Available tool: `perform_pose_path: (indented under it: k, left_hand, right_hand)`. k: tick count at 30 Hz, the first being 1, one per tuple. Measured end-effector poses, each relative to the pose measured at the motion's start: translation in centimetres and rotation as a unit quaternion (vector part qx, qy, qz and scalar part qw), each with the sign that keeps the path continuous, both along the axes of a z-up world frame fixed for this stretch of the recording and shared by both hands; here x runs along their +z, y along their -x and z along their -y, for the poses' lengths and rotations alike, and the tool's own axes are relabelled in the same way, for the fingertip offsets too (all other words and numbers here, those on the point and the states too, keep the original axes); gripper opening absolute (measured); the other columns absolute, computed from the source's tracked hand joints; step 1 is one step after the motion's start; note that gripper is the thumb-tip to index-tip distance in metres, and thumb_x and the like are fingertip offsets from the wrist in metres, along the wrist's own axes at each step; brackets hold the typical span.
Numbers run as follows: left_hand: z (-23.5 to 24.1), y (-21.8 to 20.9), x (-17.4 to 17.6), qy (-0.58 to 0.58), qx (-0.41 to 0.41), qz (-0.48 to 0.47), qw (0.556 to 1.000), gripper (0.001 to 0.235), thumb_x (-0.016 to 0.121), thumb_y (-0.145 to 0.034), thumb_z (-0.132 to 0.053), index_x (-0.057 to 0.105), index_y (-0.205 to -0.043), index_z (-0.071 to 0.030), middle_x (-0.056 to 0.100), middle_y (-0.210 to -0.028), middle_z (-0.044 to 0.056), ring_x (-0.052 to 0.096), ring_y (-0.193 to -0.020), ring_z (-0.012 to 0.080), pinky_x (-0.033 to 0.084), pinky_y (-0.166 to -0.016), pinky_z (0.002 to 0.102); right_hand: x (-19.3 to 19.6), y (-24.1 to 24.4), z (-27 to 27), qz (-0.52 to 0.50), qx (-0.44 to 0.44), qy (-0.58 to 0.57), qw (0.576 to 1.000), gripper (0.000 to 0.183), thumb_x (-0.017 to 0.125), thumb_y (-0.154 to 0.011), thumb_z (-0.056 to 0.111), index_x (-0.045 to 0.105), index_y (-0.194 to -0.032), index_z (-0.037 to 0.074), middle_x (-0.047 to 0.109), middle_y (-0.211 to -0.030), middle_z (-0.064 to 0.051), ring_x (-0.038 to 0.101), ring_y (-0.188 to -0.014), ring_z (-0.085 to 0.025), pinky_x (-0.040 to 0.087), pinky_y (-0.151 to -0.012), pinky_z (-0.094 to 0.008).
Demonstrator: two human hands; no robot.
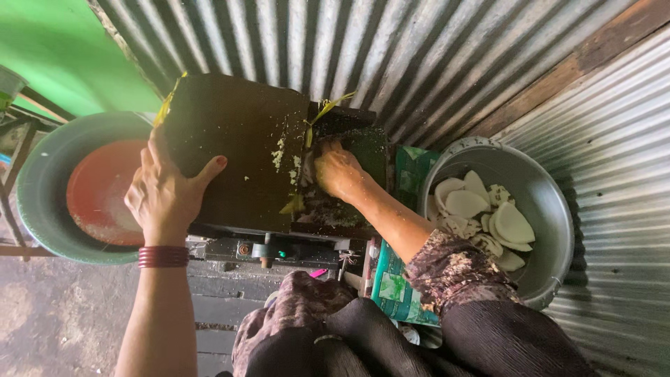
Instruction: The person repeatedly picks up white vegetable slices from a metal bowl and grates them against a rotating drum grater. The grated material falls into a large green basin below. The person continues this process for the duration of the clip.
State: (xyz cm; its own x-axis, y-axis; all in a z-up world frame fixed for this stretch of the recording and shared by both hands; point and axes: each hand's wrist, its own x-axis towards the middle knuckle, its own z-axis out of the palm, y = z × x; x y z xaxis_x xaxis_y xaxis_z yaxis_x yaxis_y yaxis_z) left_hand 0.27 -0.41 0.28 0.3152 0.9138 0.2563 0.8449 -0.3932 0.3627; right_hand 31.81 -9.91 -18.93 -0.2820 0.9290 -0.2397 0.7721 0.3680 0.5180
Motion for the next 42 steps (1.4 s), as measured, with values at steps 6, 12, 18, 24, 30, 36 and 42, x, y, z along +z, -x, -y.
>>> perform_pose_path:
  k: [6, 12, 18, 24, 30, 36, 42]
  left_hand:
    - [-0.2, 0.0, 0.1, -0.013, -0.013, 0.023, 1.000, 0.105, 0.079, -0.081, -0.072, 0.039, -0.157, -0.011, 0.064, -0.130, 0.021, 0.066, -0.109, 0.0443, 0.052, -0.086, 0.055]
    - [-0.2, 0.2, 0.4, 0.009, -0.012, 0.028, 0.999, 0.105, 0.079, -0.080, -0.071, 0.040, -0.155, -0.010, 0.064, -0.132, 0.022, 0.066, -0.111, 0.0439, 0.052, -0.087, 0.054]
    - [-0.4, 0.2, 0.2, -0.010, -0.018, 0.028, 0.999, 0.105, 0.079, -0.080, -0.071, 0.040, -0.156, -0.009, 0.064, -0.132, 0.021, 0.066, -0.111, 0.0436, 0.053, -0.086, 0.054]
    - [-0.4, 0.0, 0.2, 0.006, 0.000, 0.008, 1.000, 0.108, 0.079, -0.079, -0.073, 0.038, -0.157, -0.010, 0.065, -0.130, 0.021, 0.066, -0.108, 0.0436, 0.053, -0.084, 0.054]
    - [-0.3, -0.1, 0.1, -0.010, -0.001, 0.004, 1.000, 0.108, 0.079, -0.080, -0.073, 0.038, -0.157, -0.009, 0.065, -0.129, 0.021, 0.067, -0.106, 0.0431, 0.054, -0.083, 0.054]
    - [-0.3, 0.0, 0.3, -0.004, -0.005, 0.009, 1.000, 0.107, 0.079, -0.080, -0.072, 0.038, -0.157, -0.010, 0.064, -0.128, 0.021, 0.066, -0.108, 0.0424, 0.054, -0.084, 0.053]
    - [-0.4, 0.0, 0.4, 0.001, -0.010, 0.019, 1.000, 0.107, 0.080, -0.078, -0.071, 0.039, -0.156, -0.010, 0.064, -0.128, 0.021, 0.066, -0.110, 0.0413, 0.054, -0.086, 0.052]
  right_hand:
    - [3.7, 2.5, -0.2, -0.384, -0.165, -0.120, 0.901, 0.031, 0.058, -0.085, 0.000, 0.069, -0.114, -0.003, 0.064, -0.117, -0.022, 0.059, -0.110, -0.039, 0.055, -0.090, -0.044]
    - [8.2, 3.9, 0.8, -0.341, -0.215, -0.044, 0.914, 0.021, 0.057, -0.084, -0.004, 0.075, -0.096, -0.003, 0.059, -0.128, -0.028, 0.058, -0.112, -0.039, 0.051, -0.095, -0.048]
    - [9.3, 3.4, 3.4, -0.314, -0.329, -0.018, 0.891, 0.018, 0.062, -0.093, -0.002, 0.076, -0.103, -0.006, 0.063, -0.124, -0.027, 0.067, -0.101, -0.031, 0.059, -0.088, -0.042]
    - [8.0, 3.7, 2.5, -0.279, -0.163, -0.103, 0.941, 0.042, 0.064, -0.074, -0.005, 0.077, -0.113, 0.002, 0.065, -0.103, -0.025, 0.063, -0.092, -0.035, 0.054, -0.079, -0.045]
    - [8.0, 3.4, 2.1, -0.313, -0.185, -0.061, 0.930, 0.025, 0.066, -0.076, 0.007, 0.077, -0.097, -0.001, 0.064, -0.106, -0.024, 0.062, -0.102, -0.038, 0.051, -0.090, -0.049]
    - [8.0, 4.0, 1.9, -0.348, -0.177, -0.084, 0.917, 0.027, 0.063, -0.078, 0.001, 0.076, -0.102, 0.001, 0.065, -0.104, -0.024, 0.063, -0.098, -0.040, 0.051, -0.088, -0.050]
    - [7.6, 4.4, 1.9, -0.465, -0.163, -0.081, 0.866, 0.020, 0.076, -0.079, 0.016, 0.075, -0.091, 0.001, 0.069, -0.096, -0.025, 0.067, -0.088, -0.039, 0.054, -0.083, -0.049]
